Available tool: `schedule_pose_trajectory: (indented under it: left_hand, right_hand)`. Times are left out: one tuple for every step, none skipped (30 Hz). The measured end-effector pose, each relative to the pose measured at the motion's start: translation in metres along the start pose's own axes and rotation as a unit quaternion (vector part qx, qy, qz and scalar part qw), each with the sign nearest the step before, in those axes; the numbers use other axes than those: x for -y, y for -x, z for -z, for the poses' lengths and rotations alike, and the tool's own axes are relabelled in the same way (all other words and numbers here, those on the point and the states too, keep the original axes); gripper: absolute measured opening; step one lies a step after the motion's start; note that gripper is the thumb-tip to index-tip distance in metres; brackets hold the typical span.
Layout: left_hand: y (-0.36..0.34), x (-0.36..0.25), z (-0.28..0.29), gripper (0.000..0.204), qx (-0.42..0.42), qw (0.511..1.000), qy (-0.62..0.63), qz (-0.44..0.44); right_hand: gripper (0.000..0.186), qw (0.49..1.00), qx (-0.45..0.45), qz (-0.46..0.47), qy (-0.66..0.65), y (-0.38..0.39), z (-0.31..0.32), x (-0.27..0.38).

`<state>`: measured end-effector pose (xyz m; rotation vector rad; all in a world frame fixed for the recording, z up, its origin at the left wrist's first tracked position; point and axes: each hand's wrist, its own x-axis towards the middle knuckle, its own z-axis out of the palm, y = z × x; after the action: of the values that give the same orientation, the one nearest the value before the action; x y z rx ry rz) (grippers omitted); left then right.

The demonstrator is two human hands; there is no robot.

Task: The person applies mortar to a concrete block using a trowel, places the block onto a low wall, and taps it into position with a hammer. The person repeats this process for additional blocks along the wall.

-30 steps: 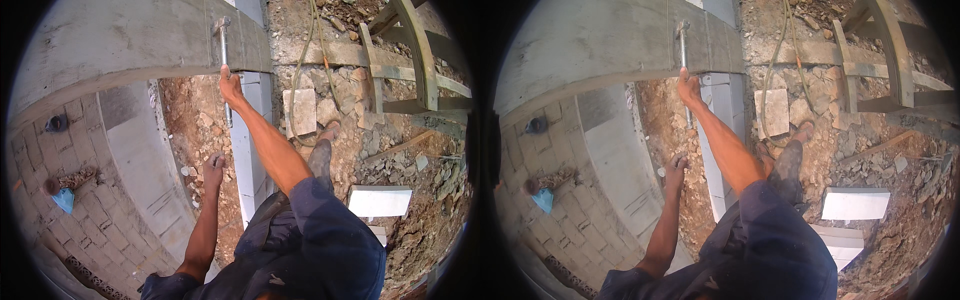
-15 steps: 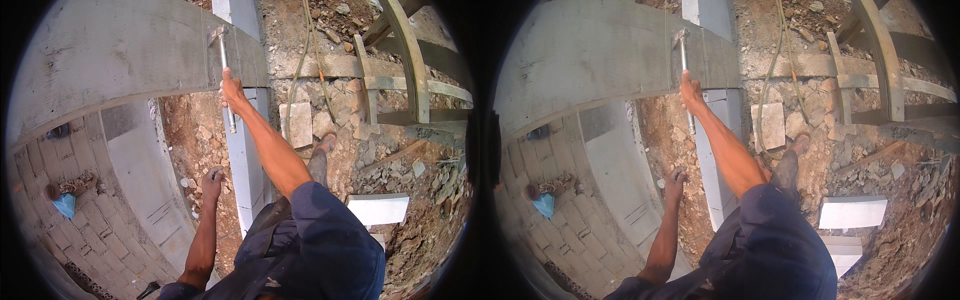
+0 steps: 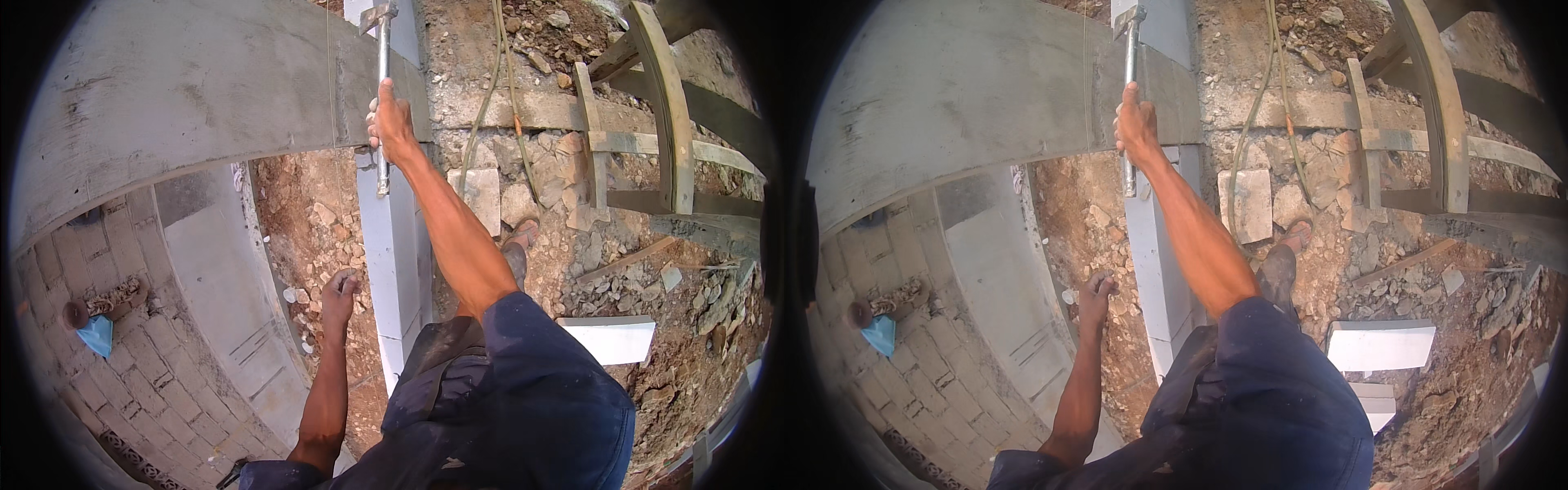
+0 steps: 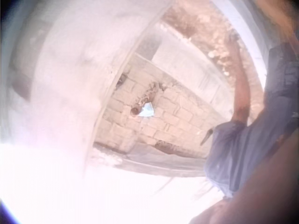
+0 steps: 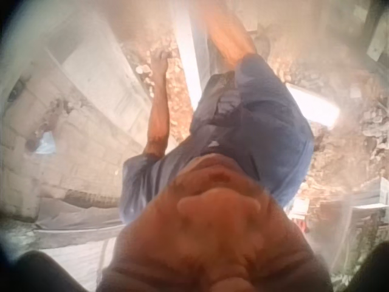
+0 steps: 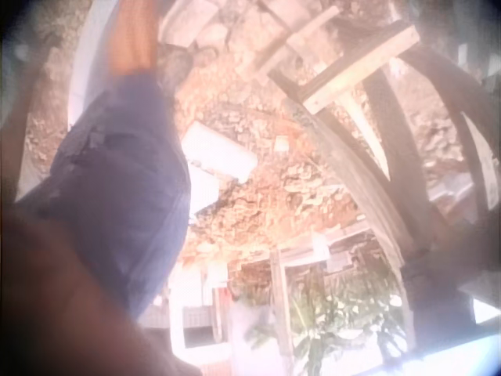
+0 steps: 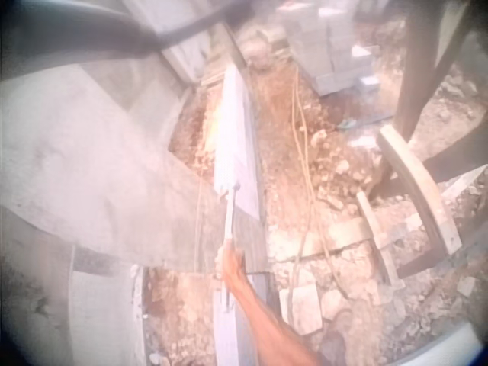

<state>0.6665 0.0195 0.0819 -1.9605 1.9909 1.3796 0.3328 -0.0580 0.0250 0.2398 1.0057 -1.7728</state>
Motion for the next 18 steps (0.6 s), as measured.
schedule_pose_trajectory:
  left_hand:
    - [-0.004,0.000,-0.002,0.028,-0.002,1.000,0.016,-0.004]
    - [-0.003,0.002,-0.001,0.028,-0.005,1.000,0.030,-0.002]
    - [-0.004,0.002,-0.001,0.028,-0.007,0.999,0.041,-0.006]
    - [-0.006,0.004,-0.003,0.028,-0.015,1.000,0.027,-0.003]
    - [-0.006,0.002,-0.006,0.029,-0.013,0.999,0.031,-0.005]
    - [-0.007,-0.001,-0.009,0.029,-0.011,0.999,0.034,-0.006]
    - [-0.006,-0.006,-0.014,0.030,-0.004,0.999,0.036,-0.009]
    - [-0.010,-0.010,-0.018,0.031,0.026,0.999,0.013,-0.014]
    - [-0.015,-0.014,-0.020,0.033,0.035,0.999,-0.001,-0.018]
    - [-0.021,-0.012,-0.011,0.034,0.025,0.999,-0.013,-0.017]
    - [-0.010,0.002,-0.001,0.036,0.001,1.000,-0.019,0.006]
    - [-0.001,-0.008,-0.007,0.043,-0.024,0.999,-0.042,-0.013]
    - [-0.001,-0.022,-0.013,0.051,-0.049,0.996,-0.065,-0.038]
    - [-0.009,-0.018,-0.013,0.057,-0.101,0.981,-0.124,-0.111]
    - [-0.010,-0.008,-0.013,0.064,-0.147,0.956,-0.183,-0.175]
    - [-0.003,-0.004,-0.010,0.065,-0.162,0.957,-0.182,-0.160]
    - [-0.003,-0.012,-0.015,0.065,-0.168,0.957,-0.175,-0.157]
    - [-0.004,-0.016,-0.018,0.066,-0.173,0.958,-0.170,-0.154]
  right_hand:
    - [0.057,0.994,-0.024,0.089,-0.051,0.004,-0.003,0.026]
    - [0.056,0.979,-0.050,0.170,-0.102,0.010,-0.006,0.043]
    - [0.056,0.952,-0.074,0.254,-0.155,0.011,-0.008,0.052]
    - [0.056,0.939,-0.101,0.280,-0.172,0.007,-0.012,0.049]
    - [0.056,0.924,-0.128,0.307,-0.191,-0.003,-0.018,0.038]
    - [0.056,0.907,-0.154,0.333,-0.207,-0.014,-0.025,0.028]
    - [0.057,0.919,-0.189,0.326,-0.115,-0.027,-0.023,-0.005]
    - [0.057,0.954,-0.193,0.230,0.024,-0.039,-0.013,-0.034]
    - [0.058,0.979,-0.162,0.094,0.086,-0.050,-0.005,-0.043]
    - [0.058,0.990,-0.112,0.008,0.085,-0.044,-0.010,-0.039]
    - [0.059,0.994,-0.031,-0.083,0.060,-0.009,-0.015,-0.026]
    - [0.060,0.996,-0.014,-0.060,0.059,0.003,0.008,-0.017]
    - [0.060,0.991,-0.053,-0.023,0.124,0.020,0.032,-0.019]
    - [0.061,0.978,-0.084,0.032,0.190,0.026,0.055,-0.007]
    - [0.066,0.950,-0.107,0.100,0.276,0.035,0.098,-0.009]
    - [0.079,0.908,-0.148,0.115,0.375,0.062,0.120,-0.002]
    - [0.078,0.884,-0.184,0.095,0.420,0.080,0.159,0.000]
    - [0.076,0.854,-0.220,0.145,0.448,0.102,0.195,-0.006]
